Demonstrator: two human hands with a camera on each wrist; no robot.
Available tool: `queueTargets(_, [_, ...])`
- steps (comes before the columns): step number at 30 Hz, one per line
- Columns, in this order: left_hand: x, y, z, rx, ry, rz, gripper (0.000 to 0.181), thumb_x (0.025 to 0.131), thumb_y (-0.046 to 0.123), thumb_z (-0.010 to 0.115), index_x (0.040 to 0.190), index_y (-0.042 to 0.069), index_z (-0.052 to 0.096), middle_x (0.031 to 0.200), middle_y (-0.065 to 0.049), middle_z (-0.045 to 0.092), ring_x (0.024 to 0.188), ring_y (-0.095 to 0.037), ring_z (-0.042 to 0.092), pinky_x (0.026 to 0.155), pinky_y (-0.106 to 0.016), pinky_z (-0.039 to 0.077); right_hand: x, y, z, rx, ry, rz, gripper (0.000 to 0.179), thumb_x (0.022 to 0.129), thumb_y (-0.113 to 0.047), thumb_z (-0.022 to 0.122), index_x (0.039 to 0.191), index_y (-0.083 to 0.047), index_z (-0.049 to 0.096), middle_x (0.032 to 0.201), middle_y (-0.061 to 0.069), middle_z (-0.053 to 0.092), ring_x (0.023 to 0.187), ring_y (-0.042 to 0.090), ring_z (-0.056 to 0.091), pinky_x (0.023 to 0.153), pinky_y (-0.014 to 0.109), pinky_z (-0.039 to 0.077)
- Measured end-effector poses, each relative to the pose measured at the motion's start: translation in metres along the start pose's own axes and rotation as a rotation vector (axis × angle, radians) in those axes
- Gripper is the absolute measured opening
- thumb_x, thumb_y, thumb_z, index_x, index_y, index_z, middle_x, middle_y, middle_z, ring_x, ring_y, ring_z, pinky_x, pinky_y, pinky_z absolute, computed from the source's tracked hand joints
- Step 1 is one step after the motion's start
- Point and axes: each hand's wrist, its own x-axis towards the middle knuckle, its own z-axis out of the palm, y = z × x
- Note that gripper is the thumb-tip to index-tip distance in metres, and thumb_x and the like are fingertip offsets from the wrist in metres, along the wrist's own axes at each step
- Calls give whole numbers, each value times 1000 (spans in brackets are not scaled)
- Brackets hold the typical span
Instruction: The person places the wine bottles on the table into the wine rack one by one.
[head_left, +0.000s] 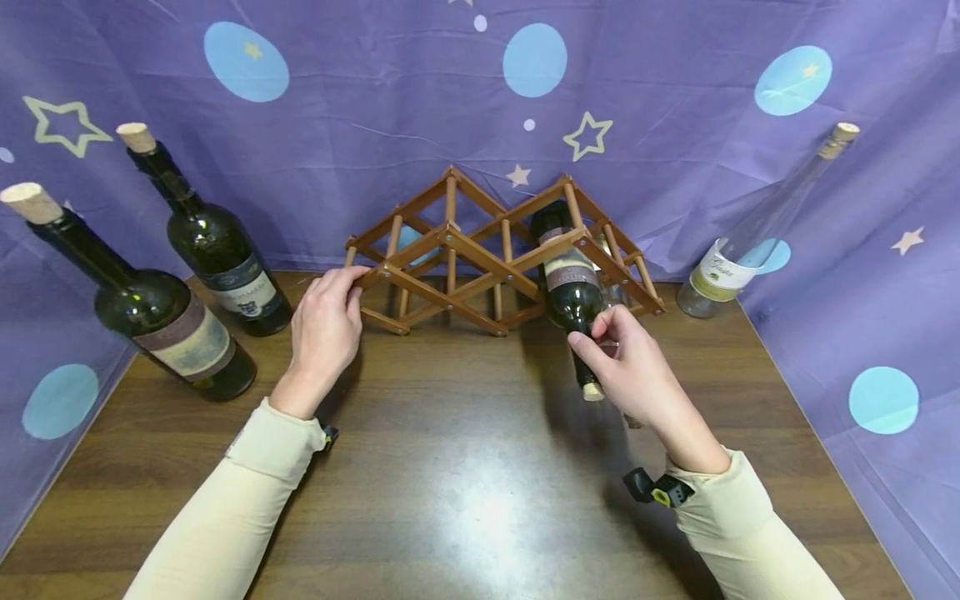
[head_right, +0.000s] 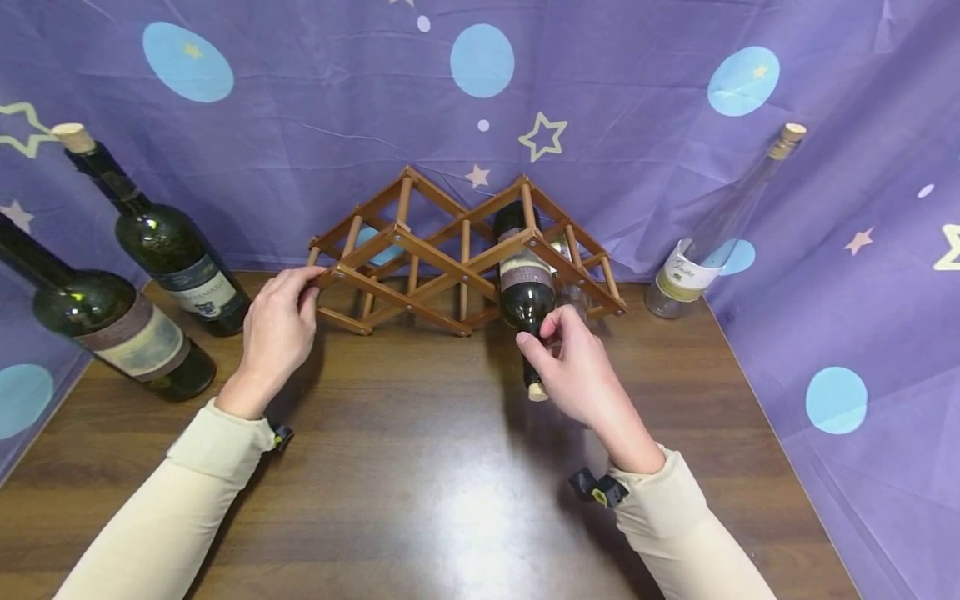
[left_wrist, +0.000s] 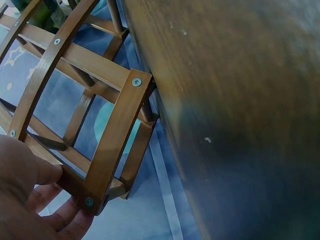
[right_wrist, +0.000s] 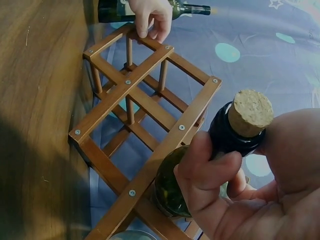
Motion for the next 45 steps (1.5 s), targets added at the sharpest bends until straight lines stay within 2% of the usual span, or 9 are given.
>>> queueTargets(5, [0, 0, 0, 3, 0, -6, 27, 102, 1, 65, 128, 8, 73, 125, -14, 73, 108, -41, 66, 89, -58, 52, 5, -1, 1, 4, -3, 21, 32, 105, -32, 69, 105, -6, 50, 99, 11, 68, 86, 23, 64, 80, 39, 50])
queueTargets(12, [-1, -1, 1, 5, 2, -5, 27, 103, 1, 65, 127, 9, 73, 124, -14, 73, 106, -40, 66, 88, -57, 52, 10, -1, 1, -7, -4, 24, 33, 105, -33, 68, 105, -6, 49, 95, 11, 64, 77, 22, 56, 72, 37, 44])
queueTargets(17, [-1, -1, 2, 2, 8, 3, 27, 102, 0, 66, 127, 8, 73, 123, -15, 73, 107, -41, 66, 89, -57, 52, 14, -1, 1, -5, -9, 32, 35, 105, -35, 67, 106, -5, 48, 96, 11, 62, 77, 24, 53, 72, 39, 43])
queueTargets(35, [-2, 0, 1, 8, 8, -6, 27, 103, 1, 65, 127, 9, 73, 123, -15, 73, 108, -41, 66, 88, -59, 51, 22, -1, 2, 14, -10, 70, 36, 106, -35, 67, 109, -4, 49, 101, 13, 61, 76, 22, 57, 71, 38, 47])
queueTargets(41, [-2, 0, 2, 5, 14, 0, 28, 102, 0, 66, 127, 9, 73, 122, -15, 73, 107, -41, 66, 88, -59, 51, 20, -2, -1, -24, -9, 82, 42, 104, -43, 68, 112, -5, 50, 102, 12, 60, 84, 24, 58, 74, 39, 47])
queueTargets(45, [-2, 0, 1, 1, 17, 6, 28, 102, 0, 66, 127, 8, 73, 122, -15, 73, 107, -42, 66, 89, -59, 51, 17, -2, -6, -41, 2, 78, 47, 103, -46, 68, 115, -4, 51, 100, 12, 61, 80, 24, 62, 73, 40, 50])
